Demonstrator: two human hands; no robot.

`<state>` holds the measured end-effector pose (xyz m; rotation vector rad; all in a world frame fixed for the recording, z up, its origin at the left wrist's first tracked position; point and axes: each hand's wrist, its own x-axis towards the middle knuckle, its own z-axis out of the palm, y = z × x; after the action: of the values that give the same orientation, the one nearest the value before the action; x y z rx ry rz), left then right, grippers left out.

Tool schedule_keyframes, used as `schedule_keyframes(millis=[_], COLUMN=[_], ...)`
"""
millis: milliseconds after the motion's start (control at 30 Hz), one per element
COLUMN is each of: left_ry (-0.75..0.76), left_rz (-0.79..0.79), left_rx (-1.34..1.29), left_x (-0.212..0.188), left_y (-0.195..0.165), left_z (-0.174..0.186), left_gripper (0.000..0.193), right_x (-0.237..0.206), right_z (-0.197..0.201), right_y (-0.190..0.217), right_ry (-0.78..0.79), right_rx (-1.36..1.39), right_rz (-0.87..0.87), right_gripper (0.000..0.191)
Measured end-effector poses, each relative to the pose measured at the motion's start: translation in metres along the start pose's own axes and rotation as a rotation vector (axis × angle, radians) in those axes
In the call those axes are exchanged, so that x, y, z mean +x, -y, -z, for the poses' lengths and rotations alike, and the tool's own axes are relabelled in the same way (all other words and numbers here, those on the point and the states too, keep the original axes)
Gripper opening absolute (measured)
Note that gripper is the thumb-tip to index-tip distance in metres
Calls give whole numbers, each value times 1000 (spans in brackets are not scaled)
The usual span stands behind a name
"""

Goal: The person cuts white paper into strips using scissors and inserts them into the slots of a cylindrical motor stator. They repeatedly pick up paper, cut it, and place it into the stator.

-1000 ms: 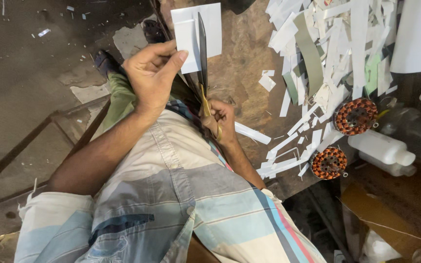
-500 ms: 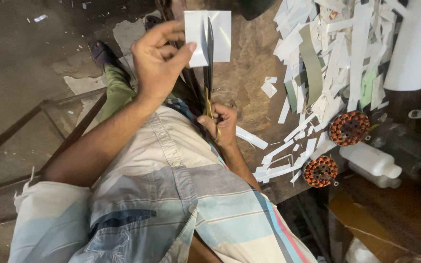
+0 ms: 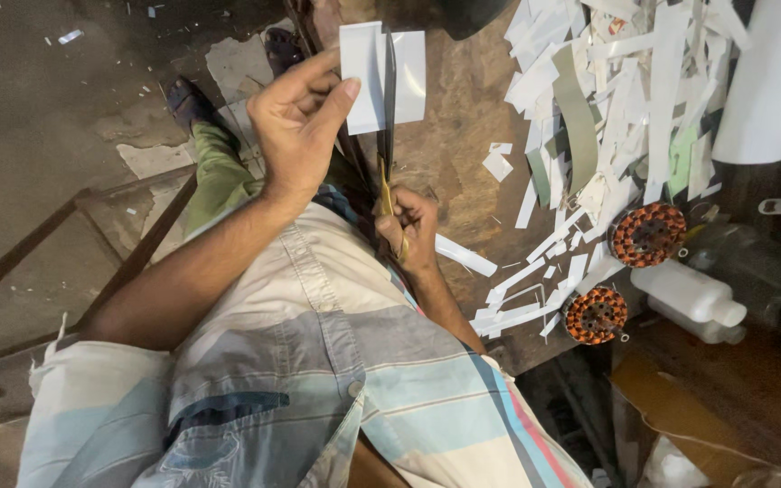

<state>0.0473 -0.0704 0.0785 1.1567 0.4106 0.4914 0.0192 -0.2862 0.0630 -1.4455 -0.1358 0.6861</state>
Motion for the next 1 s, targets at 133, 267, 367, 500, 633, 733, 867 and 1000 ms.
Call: schedule_keyframes(millis=[133, 267, 367, 500, 633, 733, 867, 1000], left_ry=[11, 9, 9, 10, 13, 78, 170, 349], left_rz=[-27, -35, 0, 61, 157, 218, 275, 381], left_rx=[35, 84, 65, -33, -51, -74, -18, -13], left_x=[-1, -1, -3, -4, 2, 5, 0, -12], left_y=[5, 9, 14, 25, 34, 34, 31, 26], left_z=[0, 1, 1, -2, 1, 8, 6, -14], left_gripper=[29, 28, 28, 30, 37, 45, 50, 51], right_x=[3, 6, 3, 2, 16, 22, 20, 50], right_z=[2, 2, 1, 0, 10, 30, 44, 28], right_y=[-3, -3, 0, 4, 17, 49, 92, 78], right_ry=[16, -61, -102, -124, -125, -177, -173, -208], right_rx=[-89, -232, -214, -212, -413, -818, -929, 114], right_rz=[97, 17, -107, -178, -68, -3, 97, 118], right_gripper=[43, 40, 38, 42, 33, 21, 36, 40])
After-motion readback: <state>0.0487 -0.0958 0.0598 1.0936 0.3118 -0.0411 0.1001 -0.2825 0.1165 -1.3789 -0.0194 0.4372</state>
